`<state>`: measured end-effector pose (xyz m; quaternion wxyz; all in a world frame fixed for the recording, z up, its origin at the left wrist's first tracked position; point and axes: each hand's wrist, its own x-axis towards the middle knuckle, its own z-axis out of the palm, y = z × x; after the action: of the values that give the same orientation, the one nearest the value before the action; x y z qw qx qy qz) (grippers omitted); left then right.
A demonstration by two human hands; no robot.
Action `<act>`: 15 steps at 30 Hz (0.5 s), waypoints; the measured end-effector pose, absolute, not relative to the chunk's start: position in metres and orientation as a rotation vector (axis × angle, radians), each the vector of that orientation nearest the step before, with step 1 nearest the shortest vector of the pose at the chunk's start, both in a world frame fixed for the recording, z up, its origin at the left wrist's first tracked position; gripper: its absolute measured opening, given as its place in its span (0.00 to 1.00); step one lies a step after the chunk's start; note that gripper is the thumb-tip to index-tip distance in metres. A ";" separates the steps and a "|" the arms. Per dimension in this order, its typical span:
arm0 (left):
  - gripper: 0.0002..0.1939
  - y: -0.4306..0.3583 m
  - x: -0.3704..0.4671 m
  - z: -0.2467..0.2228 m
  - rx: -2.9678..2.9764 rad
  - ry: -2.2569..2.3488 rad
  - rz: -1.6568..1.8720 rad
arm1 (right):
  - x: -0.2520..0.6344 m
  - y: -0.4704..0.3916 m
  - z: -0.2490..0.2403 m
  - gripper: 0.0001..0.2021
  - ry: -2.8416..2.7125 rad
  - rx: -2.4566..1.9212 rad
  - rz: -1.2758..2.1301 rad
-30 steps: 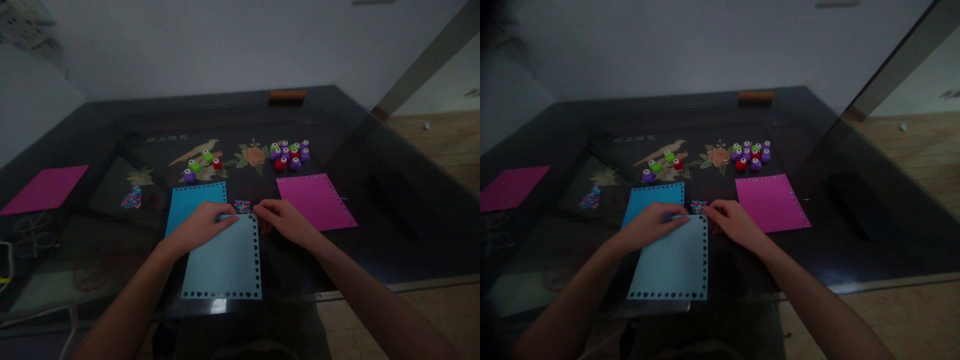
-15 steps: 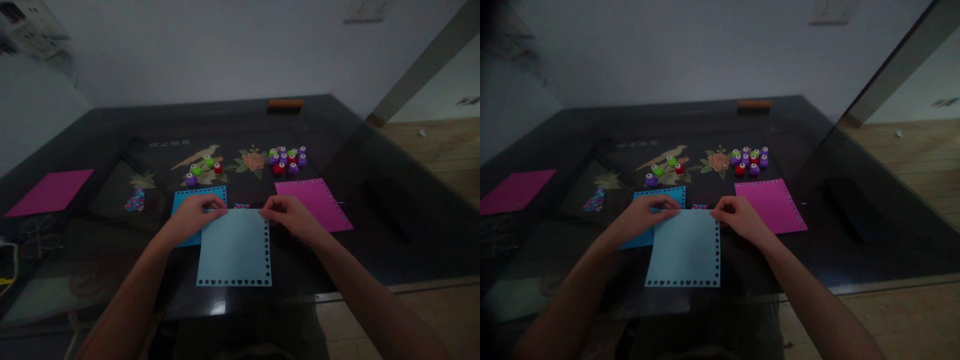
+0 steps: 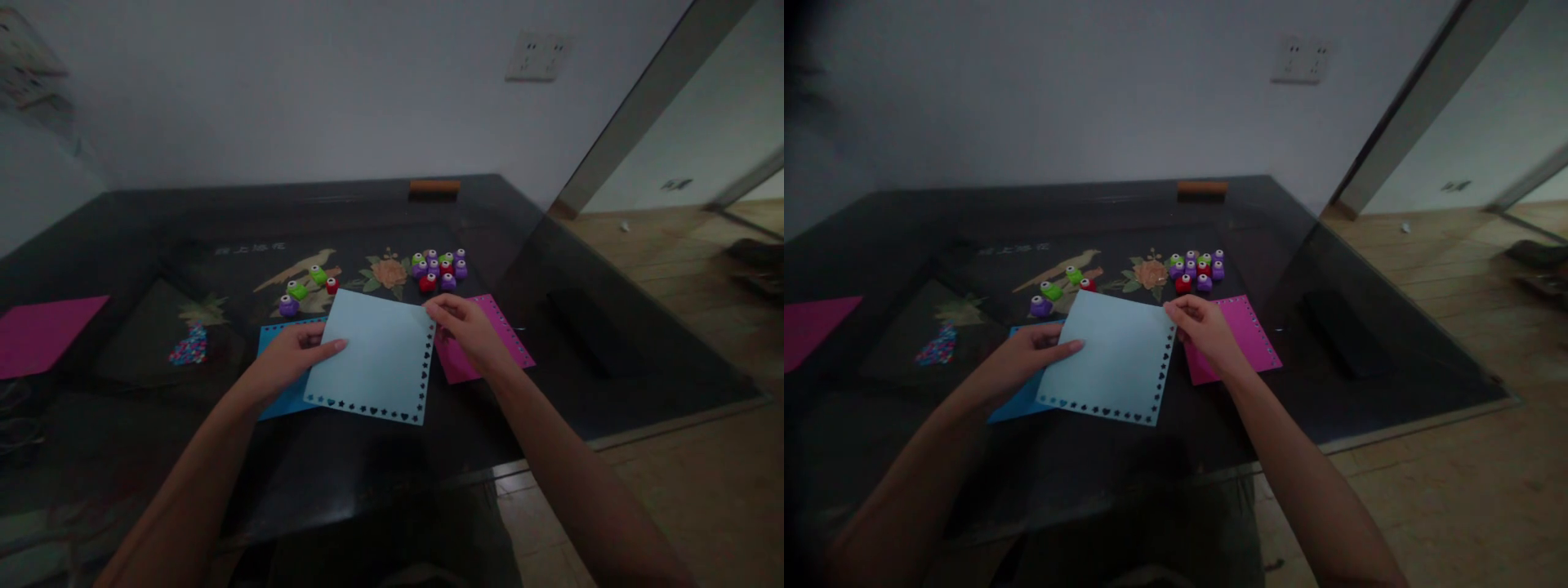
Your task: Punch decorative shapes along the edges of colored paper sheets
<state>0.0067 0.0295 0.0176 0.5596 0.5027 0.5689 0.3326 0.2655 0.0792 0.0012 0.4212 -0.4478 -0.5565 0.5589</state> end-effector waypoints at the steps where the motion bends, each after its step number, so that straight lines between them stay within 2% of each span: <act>1: 0.16 0.029 0.007 0.018 1.153 1.337 0.817 | 0.266 0.079 0.002 0.13 -1.408 -1.114 1.435; 6: 0.19 0.028 0.009 0.022 1.087 1.412 0.959 | 0.267 0.077 0.003 0.14 -1.444 -1.070 1.626; 12: 0.17 0.028 0.008 0.020 1.167 1.476 1.130 | 0.266 0.077 0.004 0.22 -1.271 -1.028 1.812; 15: 0.16 0.028 0.008 0.017 1.247 1.495 1.200 | 0.264 0.077 0.002 0.18 -1.272 -1.038 1.860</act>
<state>0.0079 0.0279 0.0174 0.4145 0.4961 0.5951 0.4775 0.2638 0.0766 0.0016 0.3242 -0.3957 -0.4851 0.7092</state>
